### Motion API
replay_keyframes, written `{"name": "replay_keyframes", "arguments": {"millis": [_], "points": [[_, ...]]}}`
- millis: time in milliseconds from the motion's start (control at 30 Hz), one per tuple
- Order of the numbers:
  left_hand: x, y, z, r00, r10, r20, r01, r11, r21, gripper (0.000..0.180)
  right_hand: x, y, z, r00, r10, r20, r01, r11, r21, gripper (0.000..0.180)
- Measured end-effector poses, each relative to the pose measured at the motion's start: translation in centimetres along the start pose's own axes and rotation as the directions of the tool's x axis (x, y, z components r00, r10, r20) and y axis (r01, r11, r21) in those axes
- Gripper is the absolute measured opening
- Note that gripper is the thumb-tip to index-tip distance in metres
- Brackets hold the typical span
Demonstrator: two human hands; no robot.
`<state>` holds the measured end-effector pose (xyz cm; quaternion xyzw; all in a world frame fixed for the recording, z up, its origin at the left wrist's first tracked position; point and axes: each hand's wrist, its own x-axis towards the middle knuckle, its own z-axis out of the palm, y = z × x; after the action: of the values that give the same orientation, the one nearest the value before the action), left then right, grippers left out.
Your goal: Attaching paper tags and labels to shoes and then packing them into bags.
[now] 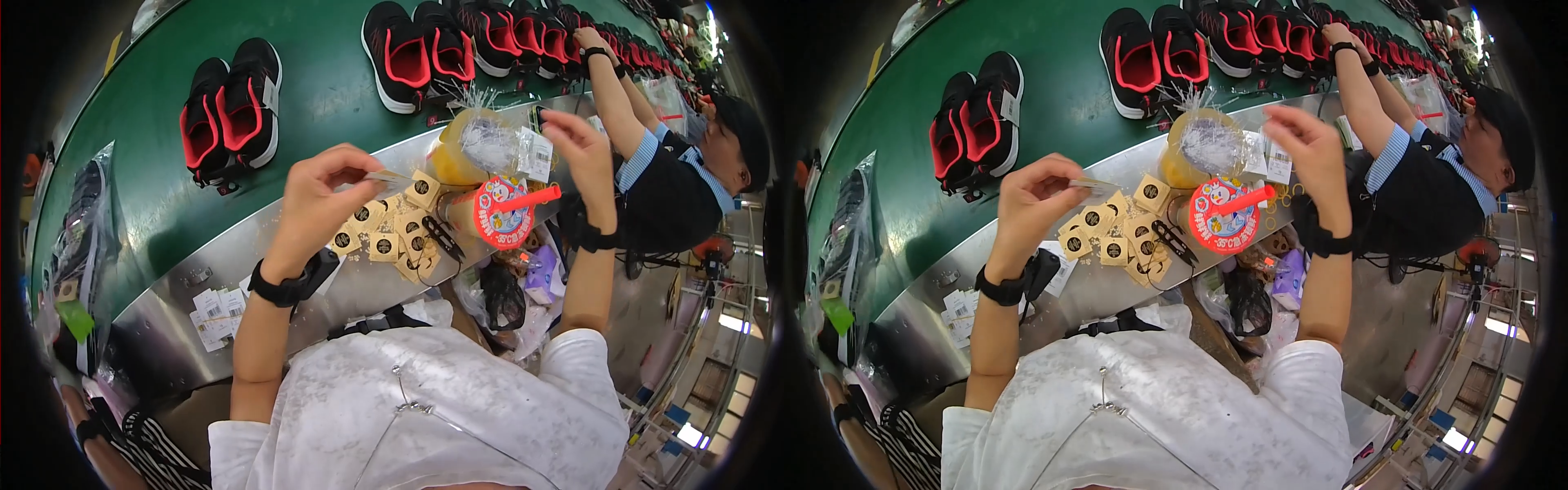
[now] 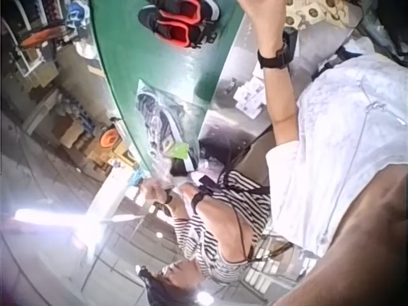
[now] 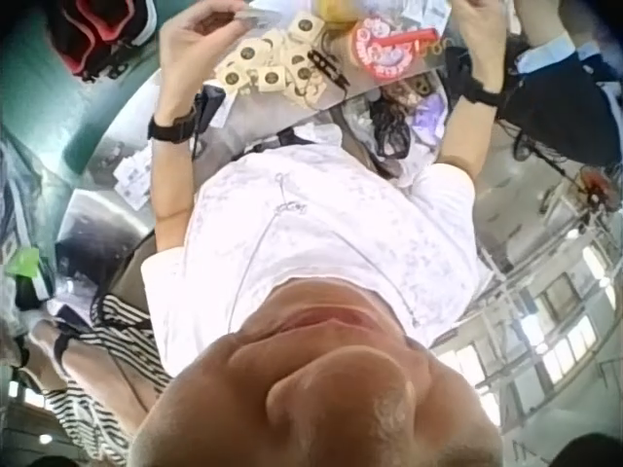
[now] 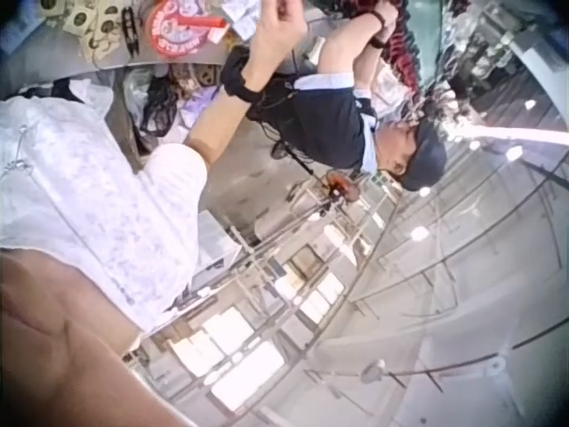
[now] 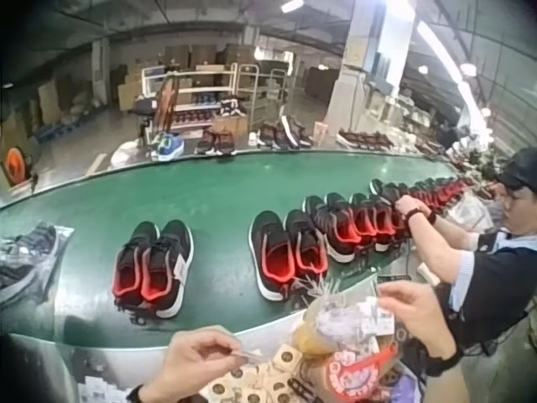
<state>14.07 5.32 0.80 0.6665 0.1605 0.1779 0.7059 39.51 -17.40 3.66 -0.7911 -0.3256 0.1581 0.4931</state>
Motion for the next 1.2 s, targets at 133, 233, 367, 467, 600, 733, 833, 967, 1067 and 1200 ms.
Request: {"name": "replay_keyframes", "arguments": {"millis": [133, 233, 367, 467, 600, 733, 833, 967, 1067, 1200], "points": [[3.2, 0.8, 2.3, 0.988, 0.045, 0.15, -0.059, 0.994, 0.088, 0.013, 0.6, 0.5, 1.2, 0.999, -0.032, -0.017, 0.031, 1.0, -0.002, 0.014], [5.9, 0.6, 4.3, 0.961, 0.137, 0.239, -0.15, 0.988, 0.039, 0.012, 0.8, 0.4, 1.3, 0.994, -0.086, -0.065, 0.081, 0.993, -0.082, 0.012], [9.3, 0.4, 7.1, 0.887, 0.306, 0.346, -0.323, 0.946, -0.008, 0.013, 0.8, -1.3, 1.3, 0.994, -0.11, -0.009, 0.103, 0.955, -0.277, 0.009], [11.4, 0.2, 8.2, 0.868, 0.18, 0.463, -0.211, 0.977, 0.017, 0.014, 1.0, -1.3, 1.3, 0.992, -0.125, 0.029, 0.129, 0.963, -0.236, 0.004], [12.5, 0.0, 9.2, 0.855, 0.055, 0.516, -0.136, 0.983, 0.12, 0.015, 1.6, -2.3, 0.5, 0.999, -0.025, 0.047, 0.02, 0.995, 0.099, 0.009], [12.6, -0.3, 9.0, 0.869, 0.067, 0.49, -0.124, 0.989, 0.084, 0.015, 2.1, -1.0, 0.1, 0.942, 0.01, 0.336, -0.125, 0.939, 0.322, 0.017], [13.0, -0.5, 8.7, 0.856, 0.071, 0.512, -0.096, 0.995, 0.023, 0.016, 2.4, -0.7, 0.6, 0.96, -0.046, 0.276, -0.054, 0.937, 0.346, 0.016], [13.4, -1.0, 8.8, 0.861, 0.037, 0.508, -0.057, 0.998, 0.024, 0.017, 2.9, 0.0, -1.3, 0.919, -0.394, -0.006, 0.339, 0.783, 0.522, 0.012], [13.5, -0.9, 8.7, 0.877, -0.043, 0.478, -0.009, 0.994, 0.106, 0.017, 2.8, -1.8, -1.1, 0.907, -0.371, -0.201, 0.415, 0.699, 0.582, 0.014], [13.6, -0.7, 8.2, 0.908, -0.066, 0.414, 0.016, 0.992, 0.123, 0.018, 2.1, -5.1, -2.6, 0.827, -0.31, -0.468, 0.547, 0.633, 0.547, 0.017]]}}
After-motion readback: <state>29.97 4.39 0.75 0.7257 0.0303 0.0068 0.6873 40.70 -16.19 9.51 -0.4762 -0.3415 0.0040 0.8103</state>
